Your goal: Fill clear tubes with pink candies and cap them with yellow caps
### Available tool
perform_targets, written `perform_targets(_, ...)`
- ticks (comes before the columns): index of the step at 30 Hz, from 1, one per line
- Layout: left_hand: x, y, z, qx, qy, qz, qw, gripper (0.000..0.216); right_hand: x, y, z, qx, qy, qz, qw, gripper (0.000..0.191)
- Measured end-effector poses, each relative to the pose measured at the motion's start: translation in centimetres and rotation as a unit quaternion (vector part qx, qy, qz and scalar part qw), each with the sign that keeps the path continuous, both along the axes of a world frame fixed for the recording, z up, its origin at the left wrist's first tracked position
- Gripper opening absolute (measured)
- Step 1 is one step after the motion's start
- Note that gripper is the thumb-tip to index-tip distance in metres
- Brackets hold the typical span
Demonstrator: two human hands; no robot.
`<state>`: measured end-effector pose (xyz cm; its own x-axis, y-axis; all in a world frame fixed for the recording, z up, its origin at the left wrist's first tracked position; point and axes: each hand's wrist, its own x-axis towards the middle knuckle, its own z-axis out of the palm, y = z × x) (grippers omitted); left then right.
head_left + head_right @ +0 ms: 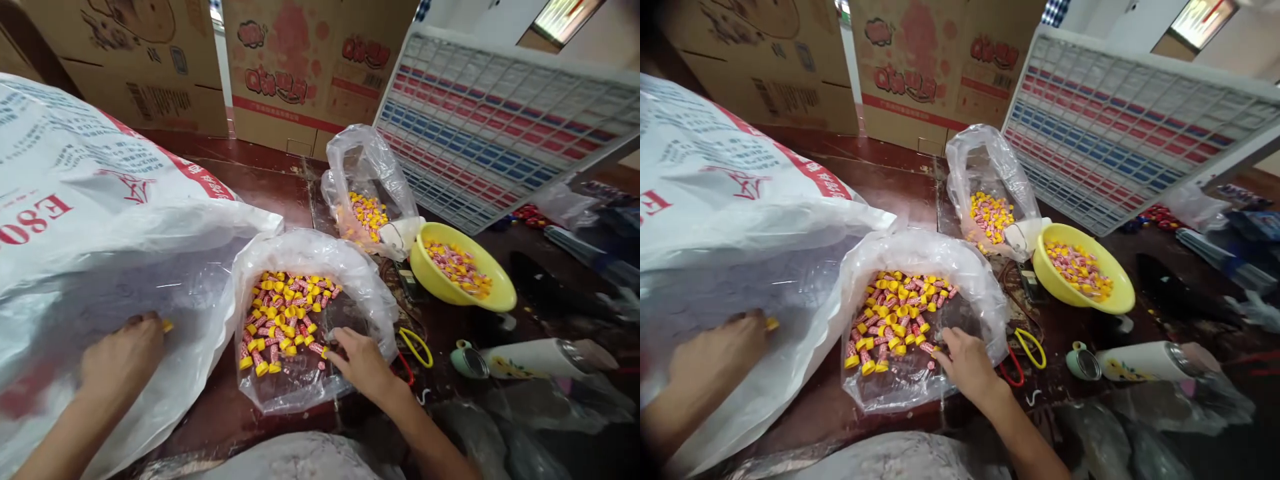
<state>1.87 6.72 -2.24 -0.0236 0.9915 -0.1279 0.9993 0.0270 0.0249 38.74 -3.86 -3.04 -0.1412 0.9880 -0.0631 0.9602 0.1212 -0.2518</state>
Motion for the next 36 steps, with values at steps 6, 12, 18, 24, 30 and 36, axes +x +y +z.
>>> perform_targets(6, -1.5, -2.1, 0.7, -0.025, -0.245, 0.044, 0.968, 0.034, -1.2, -0.1, -0.7, 0.052, 0.093, 0.008, 0.994, 0.014)
perform_targets(12, 3.4, -7.8, 3.8, -0.173, -0.71, 0.138, 0.669, 0.057, -2.9, 1.3, 2.3, -0.014, 0.474, -0.053, 0.879, 0.025)
perform_targets(18, 7.4, -10.5, 3.7, -0.271, -0.812, 0.134, 0.499, 0.057, -6.3, 2.4, 3.7, -0.044, 0.603, -0.071, 0.793, 0.032)
perform_targets(24, 9.2, -10.7, 3.6, -0.299, -0.799, 0.126, 0.506, 0.036, -6.6, 2.2, 4.1, -0.08, 0.6, -0.029, 0.796, 0.03)
perform_targets(30, 10.1, -10.4, 3.8, -0.281, -0.797, 0.139, 0.516, 0.042, -6.8, 1.7, 5.6, -0.009, 0.445, 0.116, 0.888, 0.042)
perform_targets(36, 11.2, -10.7, 4.2, -0.286, -0.808, 0.171, 0.487, 0.045, -8.6, 0.4, 3.6, 0.177, 0.291, 0.174, 0.924, 0.073)
